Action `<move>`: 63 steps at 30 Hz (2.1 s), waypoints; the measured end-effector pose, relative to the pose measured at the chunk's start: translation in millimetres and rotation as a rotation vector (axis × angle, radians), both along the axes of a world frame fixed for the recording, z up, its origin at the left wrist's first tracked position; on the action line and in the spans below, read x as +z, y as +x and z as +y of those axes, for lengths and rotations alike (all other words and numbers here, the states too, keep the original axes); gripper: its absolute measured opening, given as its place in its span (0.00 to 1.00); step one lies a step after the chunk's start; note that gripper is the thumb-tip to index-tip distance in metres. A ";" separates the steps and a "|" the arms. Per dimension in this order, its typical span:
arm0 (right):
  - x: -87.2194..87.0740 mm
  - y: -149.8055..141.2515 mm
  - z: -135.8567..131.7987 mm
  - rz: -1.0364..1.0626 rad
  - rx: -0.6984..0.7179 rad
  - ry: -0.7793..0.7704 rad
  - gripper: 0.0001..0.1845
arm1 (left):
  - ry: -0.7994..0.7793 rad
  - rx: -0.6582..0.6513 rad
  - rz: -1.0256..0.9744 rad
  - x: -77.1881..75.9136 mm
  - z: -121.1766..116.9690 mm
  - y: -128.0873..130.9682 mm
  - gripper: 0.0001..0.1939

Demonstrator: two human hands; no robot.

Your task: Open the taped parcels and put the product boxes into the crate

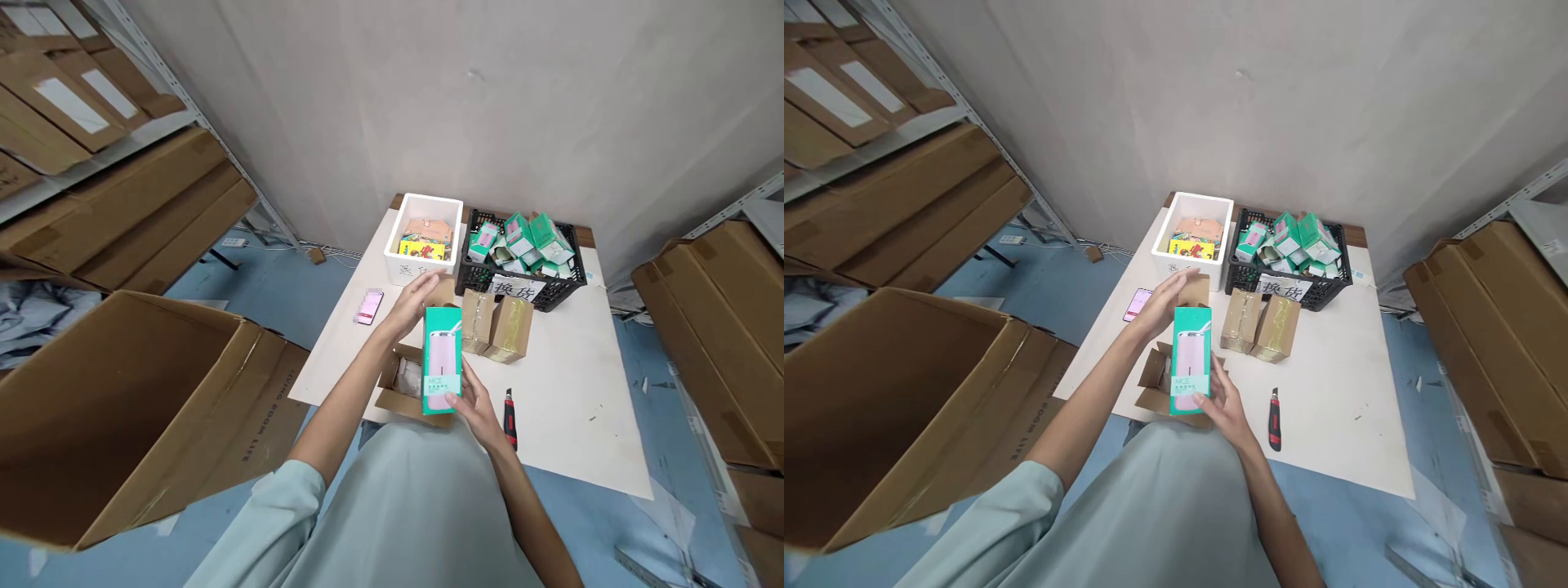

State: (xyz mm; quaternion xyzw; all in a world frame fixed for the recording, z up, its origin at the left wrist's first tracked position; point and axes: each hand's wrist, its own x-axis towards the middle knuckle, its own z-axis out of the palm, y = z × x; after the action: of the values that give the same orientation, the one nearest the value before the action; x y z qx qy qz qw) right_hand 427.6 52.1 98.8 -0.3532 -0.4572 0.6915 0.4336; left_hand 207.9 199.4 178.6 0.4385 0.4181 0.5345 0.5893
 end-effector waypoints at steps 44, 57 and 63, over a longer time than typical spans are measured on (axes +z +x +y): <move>-8.0 4.2 -17.6 -0.778 -0.369 0.328 0.37 | -0.050 0.007 0.415 -12.4 10.3 24.2 0.25; 8.5 3.6 -17.6 -0.134 -0.326 -0.078 0.49 | -0.117 -0.074 0.223 3.2 10.4 -4.9 0.30; 1.2 2.4 -14.0 0.176 -0.265 -0.320 0.39 | -0.106 -0.062 0.034 -5.2 2.4 1.3 0.24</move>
State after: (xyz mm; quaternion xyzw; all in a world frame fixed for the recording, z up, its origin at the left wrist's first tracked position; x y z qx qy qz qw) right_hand 430.0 38.2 99.9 -0.4125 -0.2517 0.7205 0.4974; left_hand 209.3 201.8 173.4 0.4284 0.4419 0.4855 0.6208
